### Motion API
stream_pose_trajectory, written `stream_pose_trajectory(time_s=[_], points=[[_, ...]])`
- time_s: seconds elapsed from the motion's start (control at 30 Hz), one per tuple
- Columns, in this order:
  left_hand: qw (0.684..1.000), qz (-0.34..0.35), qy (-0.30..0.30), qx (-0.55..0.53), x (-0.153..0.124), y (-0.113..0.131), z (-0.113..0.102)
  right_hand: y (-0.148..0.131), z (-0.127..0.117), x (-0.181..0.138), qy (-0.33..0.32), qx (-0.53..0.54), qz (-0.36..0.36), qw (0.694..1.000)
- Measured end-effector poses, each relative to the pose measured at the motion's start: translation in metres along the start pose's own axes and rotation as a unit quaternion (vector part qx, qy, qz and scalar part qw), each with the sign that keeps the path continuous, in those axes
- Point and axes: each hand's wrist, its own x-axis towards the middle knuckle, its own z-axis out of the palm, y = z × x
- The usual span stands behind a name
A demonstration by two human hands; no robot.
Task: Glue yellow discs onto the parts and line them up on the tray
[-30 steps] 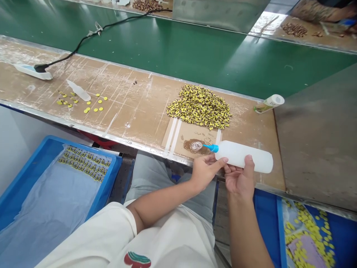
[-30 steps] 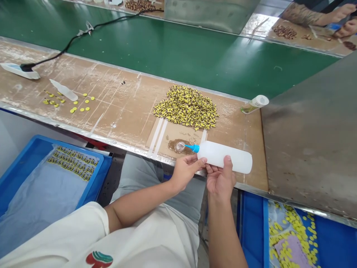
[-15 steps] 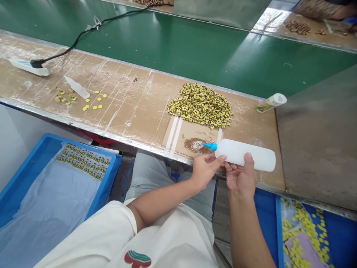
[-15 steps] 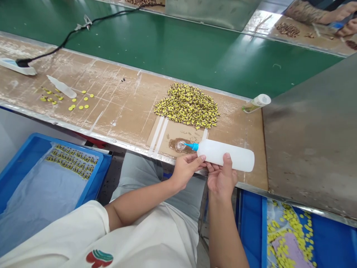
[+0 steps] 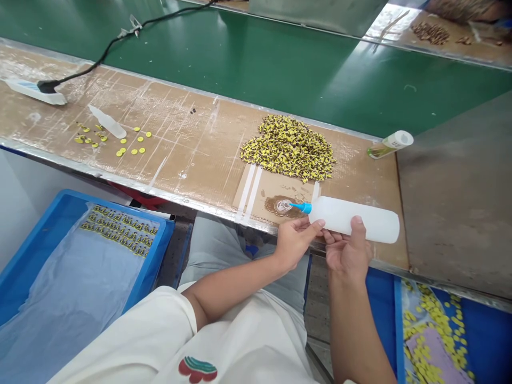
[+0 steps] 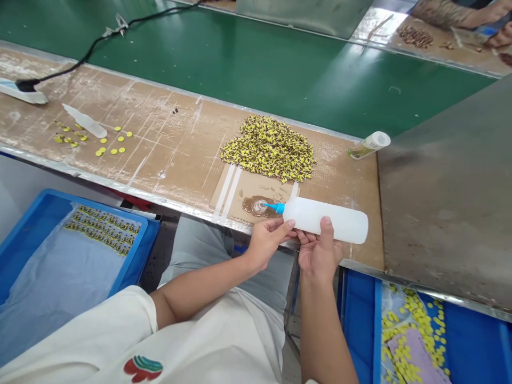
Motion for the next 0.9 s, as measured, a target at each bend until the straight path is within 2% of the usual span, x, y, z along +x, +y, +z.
stream_pose_trajectory(time_s=[0.23, 0.33, 0.43, 0.53, 0.67, 0.73, 0.83, 0.9], points=[[0.999, 0.045, -0.019, 0.015, -0.002, 0.0, 0.004, 0.002, -0.003, 0.004, -0.022, 0.049, 0.036, 0.998], [0.994, 0.074, -0.034, 0.067, -0.003, 0.001, 0.01, -0.002, -0.001, 0.007, -0.057, 0.085, 0.059, 0.993], [0.983, 0.115, -0.023, 0.142, 0.001, 0.004, 0.023, -0.011, 0.001, 0.014, -0.073, 0.117, 0.071, 0.988], [0.963, 0.171, -0.029, 0.204, 0.016, 0.008, 0.041, -0.021, -0.002, 0.029, -0.068, 0.162, 0.082, 0.981], [0.919, 0.237, -0.117, 0.293, 0.046, 0.012, 0.07, -0.035, -0.014, 0.058, -0.117, 0.234, 0.167, 0.951], [0.898, 0.25, -0.159, 0.326, 0.06, 0.013, 0.086, -0.041, -0.019, 0.073, -0.135, 0.258, 0.184, 0.939], [0.878, 0.258, -0.185, 0.359, 0.076, 0.01, 0.113, -0.05, -0.023, 0.091, -0.141, 0.259, 0.147, 0.944], [0.879, 0.261, -0.177, 0.356, 0.087, 0.006, 0.132, -0.055, -0.023, 0.1, -0.135, 0.248, 0.109, 0.953]])
